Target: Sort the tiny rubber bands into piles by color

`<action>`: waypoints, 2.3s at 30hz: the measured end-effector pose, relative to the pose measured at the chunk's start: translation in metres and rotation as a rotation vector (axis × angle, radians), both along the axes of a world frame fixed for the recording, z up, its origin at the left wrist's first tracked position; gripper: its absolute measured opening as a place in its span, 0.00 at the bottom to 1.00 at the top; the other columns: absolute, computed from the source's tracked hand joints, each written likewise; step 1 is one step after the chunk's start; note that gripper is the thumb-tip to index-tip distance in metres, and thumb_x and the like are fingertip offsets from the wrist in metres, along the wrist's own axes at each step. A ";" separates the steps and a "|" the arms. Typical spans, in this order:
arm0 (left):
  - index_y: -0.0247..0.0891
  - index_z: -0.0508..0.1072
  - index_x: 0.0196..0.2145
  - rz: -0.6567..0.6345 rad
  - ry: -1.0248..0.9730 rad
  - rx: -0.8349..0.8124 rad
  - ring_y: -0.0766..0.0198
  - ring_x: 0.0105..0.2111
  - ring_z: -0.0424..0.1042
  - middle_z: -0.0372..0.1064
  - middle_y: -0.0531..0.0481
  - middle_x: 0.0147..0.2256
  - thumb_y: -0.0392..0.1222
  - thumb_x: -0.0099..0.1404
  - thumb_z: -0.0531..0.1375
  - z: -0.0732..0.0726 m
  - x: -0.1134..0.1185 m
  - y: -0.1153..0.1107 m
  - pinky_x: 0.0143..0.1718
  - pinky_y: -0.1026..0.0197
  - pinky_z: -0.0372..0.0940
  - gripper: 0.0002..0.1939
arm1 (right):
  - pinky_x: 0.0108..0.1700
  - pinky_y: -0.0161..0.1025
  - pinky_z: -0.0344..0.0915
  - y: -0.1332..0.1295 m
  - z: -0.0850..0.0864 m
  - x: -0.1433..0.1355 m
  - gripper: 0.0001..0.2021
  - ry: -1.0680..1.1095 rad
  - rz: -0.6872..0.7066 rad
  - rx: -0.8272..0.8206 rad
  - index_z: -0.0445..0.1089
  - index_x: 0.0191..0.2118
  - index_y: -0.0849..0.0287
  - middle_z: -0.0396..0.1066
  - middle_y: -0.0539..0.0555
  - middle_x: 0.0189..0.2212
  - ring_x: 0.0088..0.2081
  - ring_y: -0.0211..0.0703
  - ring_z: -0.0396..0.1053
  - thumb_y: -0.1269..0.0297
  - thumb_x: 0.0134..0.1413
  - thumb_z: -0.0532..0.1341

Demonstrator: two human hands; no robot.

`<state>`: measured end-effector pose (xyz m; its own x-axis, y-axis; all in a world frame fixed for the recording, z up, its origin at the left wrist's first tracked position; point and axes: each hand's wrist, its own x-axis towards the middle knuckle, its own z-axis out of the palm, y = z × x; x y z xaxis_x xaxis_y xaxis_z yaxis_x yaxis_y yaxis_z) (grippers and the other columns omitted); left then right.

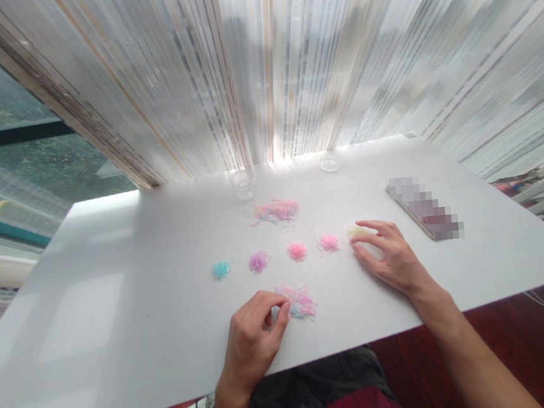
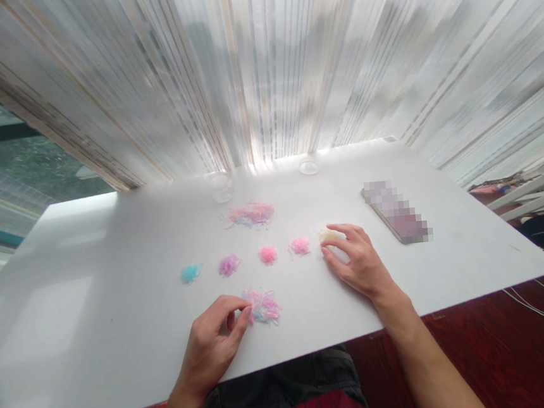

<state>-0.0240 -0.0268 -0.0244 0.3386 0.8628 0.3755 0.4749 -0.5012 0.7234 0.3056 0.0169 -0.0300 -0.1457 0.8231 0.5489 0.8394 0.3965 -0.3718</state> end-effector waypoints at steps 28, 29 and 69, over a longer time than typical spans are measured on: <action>0.40 0.75 0.40 0.015 0.030 -0.017 0.66 0.28 0.70 0.75 0.50 0.34 0.37 0.74 0.59 0.000 0.001 0.000 0.31 0.64 0.66 0.04 | 0.58 0.62 0.68 -0.001 0.001 -0.002 0.06 0.011 0.009 -0.024 0.79 0.40 0.49 0.74 0.57 0.52 0.54 0.59 0.69 0.65 0.64 0.63; 0.40 0.74 0.40 0.015 0.029 -0.019 0.66 0.28 0.70 0.75 0.50 0.34 0.37 0.74 0.59 0.000 0.001 0.000 0.31 0.64 0.66 0.04 | 0.58 0.61 0.69 -0.001 0.001 -0.001 0.06 0.010 0.010 -0.020 0.78 0.41 0.50 0.74 0.57 0.52 0.54 0.59 0.69 0.65 0.64 0.63; 0.40 0.75 0.38 0.091 -0.028 0.008 0.65 0.28 0.71 0.75 0.50 0.32 0.39 0.74 0.59 0.007 0.001 0.001 0.32 0.63 0.68 0.06 | 0.56 0.60 0.71 0.006 -0.009 0.006 0.16 0.056 -0.095 -0.016 0.72 0.56 0.54 0.77 0.61 0.49 0.52 0.60 0.72 0.59 0.65 0.62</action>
<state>-0.0228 -0.0261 -0.0177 0.2480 0.8864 0.3908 0.4984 -0.4627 0.7331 0.3119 0.0230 -0.0387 -0.0363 0.8407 0.5403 0.8506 0.3098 -0.4248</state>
